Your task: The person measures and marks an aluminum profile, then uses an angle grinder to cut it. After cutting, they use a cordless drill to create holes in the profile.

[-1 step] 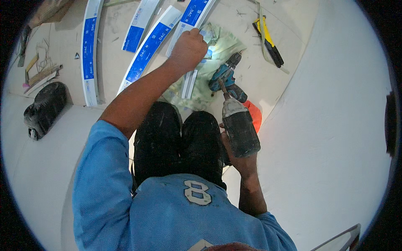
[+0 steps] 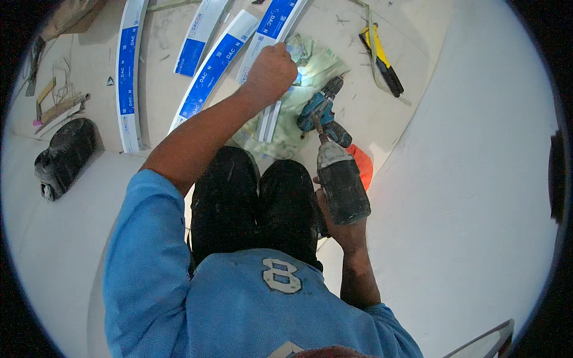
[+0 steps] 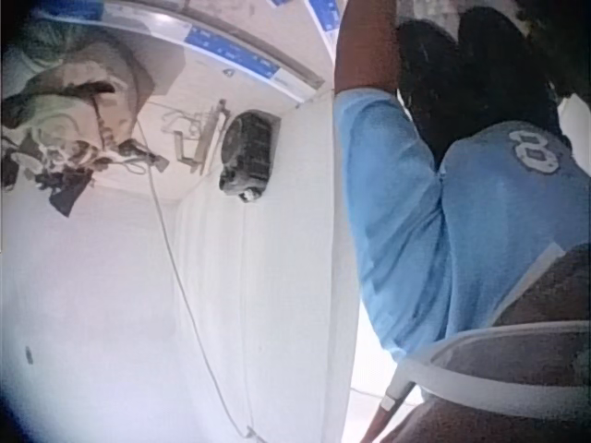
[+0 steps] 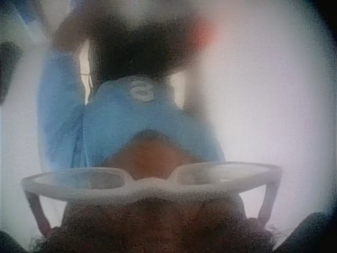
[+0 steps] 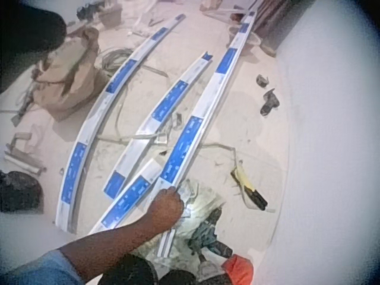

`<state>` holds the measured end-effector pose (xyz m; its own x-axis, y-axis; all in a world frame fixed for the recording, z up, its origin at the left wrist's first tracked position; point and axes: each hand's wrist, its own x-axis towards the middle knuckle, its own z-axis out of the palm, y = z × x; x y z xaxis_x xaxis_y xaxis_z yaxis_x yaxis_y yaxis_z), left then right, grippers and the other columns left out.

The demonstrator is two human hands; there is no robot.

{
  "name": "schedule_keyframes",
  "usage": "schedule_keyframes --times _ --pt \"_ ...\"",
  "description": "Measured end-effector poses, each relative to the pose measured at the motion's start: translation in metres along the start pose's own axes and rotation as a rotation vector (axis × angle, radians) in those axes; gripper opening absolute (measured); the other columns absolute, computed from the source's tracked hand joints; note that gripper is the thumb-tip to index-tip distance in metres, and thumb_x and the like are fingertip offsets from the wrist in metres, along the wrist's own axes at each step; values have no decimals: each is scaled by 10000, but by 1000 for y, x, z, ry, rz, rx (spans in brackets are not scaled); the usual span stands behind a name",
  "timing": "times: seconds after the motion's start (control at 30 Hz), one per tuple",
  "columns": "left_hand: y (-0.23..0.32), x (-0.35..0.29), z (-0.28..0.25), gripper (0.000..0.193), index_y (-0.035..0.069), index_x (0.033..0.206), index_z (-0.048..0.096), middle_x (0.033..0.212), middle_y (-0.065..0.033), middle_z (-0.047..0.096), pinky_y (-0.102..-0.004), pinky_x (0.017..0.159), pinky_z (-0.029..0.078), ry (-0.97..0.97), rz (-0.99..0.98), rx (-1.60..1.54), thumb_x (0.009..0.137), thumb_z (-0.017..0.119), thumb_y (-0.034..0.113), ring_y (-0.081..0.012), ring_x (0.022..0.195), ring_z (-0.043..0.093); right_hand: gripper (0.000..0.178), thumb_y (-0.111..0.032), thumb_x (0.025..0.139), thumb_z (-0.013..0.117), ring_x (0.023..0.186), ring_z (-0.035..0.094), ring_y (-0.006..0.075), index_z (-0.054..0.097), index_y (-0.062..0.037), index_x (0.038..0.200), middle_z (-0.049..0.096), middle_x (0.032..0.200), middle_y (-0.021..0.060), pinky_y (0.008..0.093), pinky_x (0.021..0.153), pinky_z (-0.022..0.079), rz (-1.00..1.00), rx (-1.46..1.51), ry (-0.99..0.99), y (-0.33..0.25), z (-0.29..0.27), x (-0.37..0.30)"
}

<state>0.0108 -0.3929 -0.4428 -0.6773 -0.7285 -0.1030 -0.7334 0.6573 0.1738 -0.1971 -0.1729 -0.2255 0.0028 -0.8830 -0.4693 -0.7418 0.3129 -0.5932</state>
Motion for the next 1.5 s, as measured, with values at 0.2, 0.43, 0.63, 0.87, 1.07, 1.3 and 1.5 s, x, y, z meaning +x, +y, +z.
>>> schedule_keyframes --times 0.2,0.43,0.63,0.87,1.07,1.3,1.5 --pt "6 1 21 140 46 896 780 864 -109 759 -451 878 527 -72 72 78 813 757 156 -290 1058 676 268 -101 1030 775 1144 792 241 778 -99 1298 835 1220 82 416 987 617 -13 70 -2 -1 -7 -2" --pt "7 -3 19 153 54 921 754 890 -99 760 -440 896 466 45 -7 82 875 741 199 -269 1070 644 480 -130 908 848 1300 731 363 745 -50 1370 781 1374 160 483 1141 544 80 225 -37 10 -1 -3" --pt "13 -4 29 156 59 964 738 901 -105 740 -470 915 441 90 -92 110 909 714 203 -280 1087 634 392 -108 958 822 1224 761 317 754 -50 1340 802 1308 143 459 1089 572 83 227 -43 7 -5 -7" --pt "4 -11 0 187 61 1124 792 973 -139 737 -483 914 522 103 -211 -386 961 720 118 -307 1014 683 310 -110 1047 779 1134 787 214 742 -74 1353 829 1235 86 406 956 636 -44 68 -30 7 -14 -10" --pt "11 -66 -41 186 89 1203 834 1188 -105 730 -402 1047 552 92 -323 -1262 1081 729 181 -243 1142 702 351 -122 1033 816 981 766 153 733 -74 1370 827 1226 82 349 804 629 -49 120 -85 5 -21 -4" --pt "30 -86 -78 191 50 1235 820 1182 -82 777 -352 977 582 -8 -413 -1577 1102 695 106 -170 1043 722 373 -121 1019 834 913 739 116 734 -81 1377 830 1221 75 312 719 601 -33 168 -153 5 -18 0" --pt "28 -89 -83 172 19 1213 809 1104 -90 792 -340 952 585 -6 -354 -1528 1098 684 48 -155 1009 731 372 -102 1015 829 930 751 130 734 -71 1373 829 1212 100 310 712 608 -27 190 -155 -3 -19 3"
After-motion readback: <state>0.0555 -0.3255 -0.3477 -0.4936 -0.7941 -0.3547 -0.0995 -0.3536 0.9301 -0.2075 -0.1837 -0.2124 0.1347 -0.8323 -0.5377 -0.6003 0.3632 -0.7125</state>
